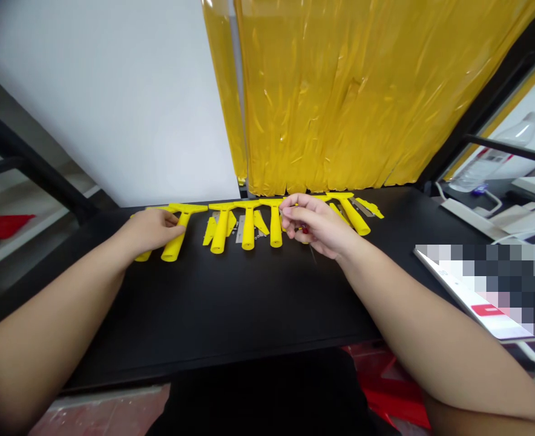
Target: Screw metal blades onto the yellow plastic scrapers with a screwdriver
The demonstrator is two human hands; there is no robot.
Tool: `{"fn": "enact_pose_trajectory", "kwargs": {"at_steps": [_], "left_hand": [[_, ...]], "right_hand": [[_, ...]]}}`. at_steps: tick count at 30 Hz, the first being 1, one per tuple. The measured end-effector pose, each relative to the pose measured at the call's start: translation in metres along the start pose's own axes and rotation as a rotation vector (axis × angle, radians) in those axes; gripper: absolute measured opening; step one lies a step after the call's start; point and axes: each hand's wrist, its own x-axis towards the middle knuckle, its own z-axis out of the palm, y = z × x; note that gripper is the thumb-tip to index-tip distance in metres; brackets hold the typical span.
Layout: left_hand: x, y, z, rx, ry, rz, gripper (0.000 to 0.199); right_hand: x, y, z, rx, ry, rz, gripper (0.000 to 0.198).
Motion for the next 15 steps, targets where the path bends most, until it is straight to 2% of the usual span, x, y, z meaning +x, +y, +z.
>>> {"fn": "enact_pose_trajectory", "kwargs": {"at_steps": [4,15], "left_hand": [[0.0018,0.0023,0.0031,-0.038,-0.01,-0.002,0.016],[0.0032,0.0046,0.0095,-0.032,0.002,0.049,0.025]], "right_hand": [[-0.0002,-0.0005,-0.0018,0.01,-0.004,-0.001,0.032],[-0.0009,-0.0005,-0.0058,0.019,-0.025,0.001,0.031]]}}
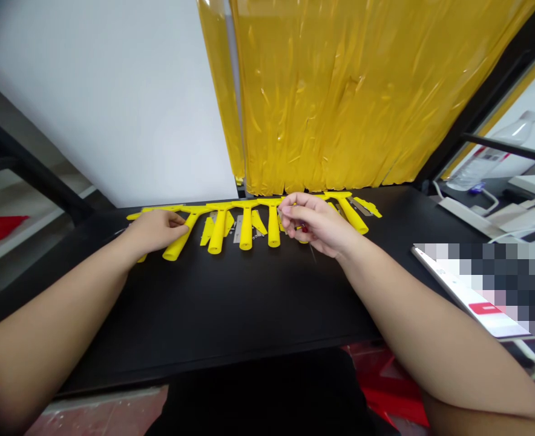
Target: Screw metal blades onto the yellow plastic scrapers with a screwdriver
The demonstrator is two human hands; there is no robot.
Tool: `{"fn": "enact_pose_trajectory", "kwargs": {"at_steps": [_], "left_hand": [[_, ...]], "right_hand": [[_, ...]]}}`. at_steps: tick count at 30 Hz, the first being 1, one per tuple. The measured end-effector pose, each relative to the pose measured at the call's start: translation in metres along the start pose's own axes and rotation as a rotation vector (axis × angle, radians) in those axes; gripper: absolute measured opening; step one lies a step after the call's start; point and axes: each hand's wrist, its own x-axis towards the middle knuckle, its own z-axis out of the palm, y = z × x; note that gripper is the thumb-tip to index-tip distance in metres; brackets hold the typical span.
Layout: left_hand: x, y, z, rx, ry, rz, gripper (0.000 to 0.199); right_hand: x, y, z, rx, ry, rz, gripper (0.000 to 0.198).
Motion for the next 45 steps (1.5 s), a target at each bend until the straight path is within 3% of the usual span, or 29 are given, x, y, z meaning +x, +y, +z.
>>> {"fn": "enact_pose_trajectory", "kwargs": {"at_steps": [15,32,38,41,45], "left_hand": [[0.001,0.011,0.01,0.017,-0.01,-0.013,0.052],[0.001,0.01,0.01,0.025,0.019,0.014,0.05],[-0.004,-0.013,-0.017,0.199,0.184,-0.041,0.049],[-0.002,-0.032,-0.025,0.287,0.111,-0.147,0.057],[0.007,-0.044,-0.019,0.315,-0.01,-0.21,0.064]], "right_hand": [[0.002,-0.002,-0.006,0.021,0.05,-0.008,0.027],[0.003,-0.003,-0.01,-0.009,0.041,-0.012,0.029],[0.005,-0.009,-0.02,-0.025,0.078,-0.018,0.035],[0.006,-0.013,-0.026,-0.025,0.115,-0.019,0.036],[0.007,-0.015,-0.029,-0.026,0.143,-0.023,0.037]]}}
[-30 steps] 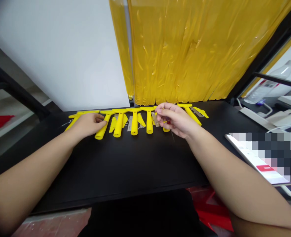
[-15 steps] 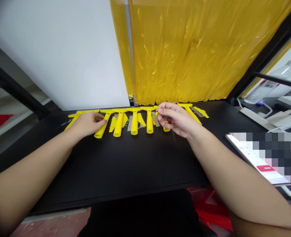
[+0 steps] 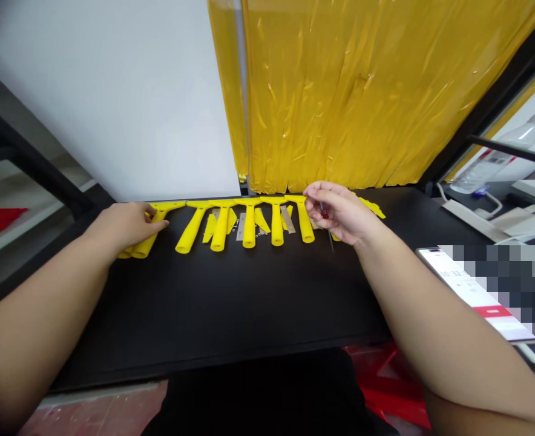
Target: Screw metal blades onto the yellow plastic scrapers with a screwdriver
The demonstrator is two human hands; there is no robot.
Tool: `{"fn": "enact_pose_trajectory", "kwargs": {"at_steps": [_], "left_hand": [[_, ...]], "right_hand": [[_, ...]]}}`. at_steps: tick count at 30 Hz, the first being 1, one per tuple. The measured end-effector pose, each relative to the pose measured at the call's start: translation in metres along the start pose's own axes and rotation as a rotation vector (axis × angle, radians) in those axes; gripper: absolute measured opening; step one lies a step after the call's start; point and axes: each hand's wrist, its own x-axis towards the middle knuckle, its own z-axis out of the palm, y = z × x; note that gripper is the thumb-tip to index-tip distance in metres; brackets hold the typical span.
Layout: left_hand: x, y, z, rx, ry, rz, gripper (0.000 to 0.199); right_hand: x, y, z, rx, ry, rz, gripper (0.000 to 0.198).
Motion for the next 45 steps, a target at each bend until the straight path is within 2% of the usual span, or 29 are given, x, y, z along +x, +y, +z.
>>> {"fn": "enact_pose_trajectory", "kwargs": {"at_steps": [4,13,25,30,34,37,39,42,45], "left_hand": [[0.002,0.003,0.004,0.009,0.023,-0.007,0.06],[-0.007,-0.005,-0.007,0.014,0.006,-0.015,0.046],[0.003,-0.021,-0.005,0.027,-0.048,-0.011,0.043],[0.007,-0.026,-0.007,0.033,-0.053,-0.051,0.04],[-0.001,-0.025,-0.019,0.035,0.02,-0.092,0.049],[-0.014,-0.019,-0.031,-0.012,0.189,-0.097,0.054],[-0.027,-0.009,-0.037,-0.112,0.327,0.015,0.052],[-0.053,0.018,-0.037,-0.309,0.435,0.371,0.041],[-0.086,0.05,-0.029,-0.42,0.312,0.749,0.03]], "right_hand": [[0.002,0.001,-0.001,0.001,-0.004,-0.001,0.037],[0.003,0.002,-0.004,0.009,-0.034,-0.015,0.032],[0.004,0.003,-0.005,0.008,-0.04,-0.006,0.033],[0.004,0.004,-0.004,0.005,-0.039,-0.011,0.033],[0.005,0.001,-0.006,0.015,-0.021,-0.003,0.027],[0.006,-0.001,-0.009,0.041,-0.015,0.009,0.016],[0.007,0.0,-0.008,0.069,-0.014,0.003,0.01],[0.005,0.001,-0.001,0.086,0.002,-0.06,0.008],[-0.002,0.002,0.009,0.054,-0.04,-0.095,0.015]]}}
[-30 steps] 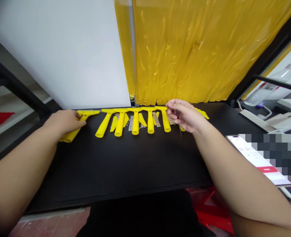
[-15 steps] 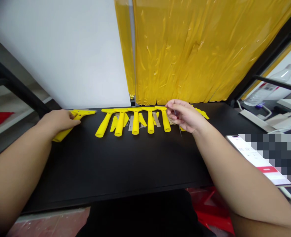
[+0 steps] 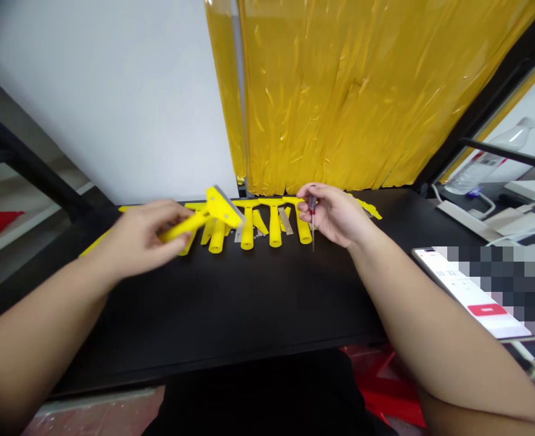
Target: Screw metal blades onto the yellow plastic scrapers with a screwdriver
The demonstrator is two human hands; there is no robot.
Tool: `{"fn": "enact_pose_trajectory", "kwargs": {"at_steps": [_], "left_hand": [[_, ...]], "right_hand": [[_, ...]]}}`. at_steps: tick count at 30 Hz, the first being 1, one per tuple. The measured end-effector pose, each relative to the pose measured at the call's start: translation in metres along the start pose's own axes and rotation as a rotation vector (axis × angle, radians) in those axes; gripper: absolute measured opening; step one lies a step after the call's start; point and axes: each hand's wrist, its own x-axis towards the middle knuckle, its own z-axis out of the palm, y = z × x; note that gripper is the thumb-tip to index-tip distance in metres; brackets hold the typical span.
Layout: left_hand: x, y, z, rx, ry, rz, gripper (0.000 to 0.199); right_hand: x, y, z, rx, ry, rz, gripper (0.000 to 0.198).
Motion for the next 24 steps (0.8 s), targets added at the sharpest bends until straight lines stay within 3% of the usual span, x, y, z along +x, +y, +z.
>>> {"fn": "enact_pose_trajectory", "kwargs": {"at_steps": [3,8,11,15,24], "left_hand": [[-0.011,0.035,0.02,-0.133,-0.134,0.25,0.031],[-0.021,0.053,0.047,-0.151,-0.221,0.402,0.036],[-0.019,0.049,0.056,-0.134,-0.258,0.443,0.039],[-0.016,0.048,0.059,-0.141,-0.325,0.444,0.039],[-0.015,0.048,0.058,-0.188,-0.371,0.42,0.04]], "right_hand": [[-0.012,-0.001,0.011,-0.072,-0.132,-0.017,0.028],[-0.025,0.0,0.021,-0.35,-0.134,-0.227,0.04],[-0.025,0.007,0.022,-0.5,-0.109,-0.29,0.04],[-0.022,0.017,0.02,-0.604,-0.162,-0.272,0.036],[-0.019,0.031,0.022,-0.658,-0.26,-0.223,0.031]]}}
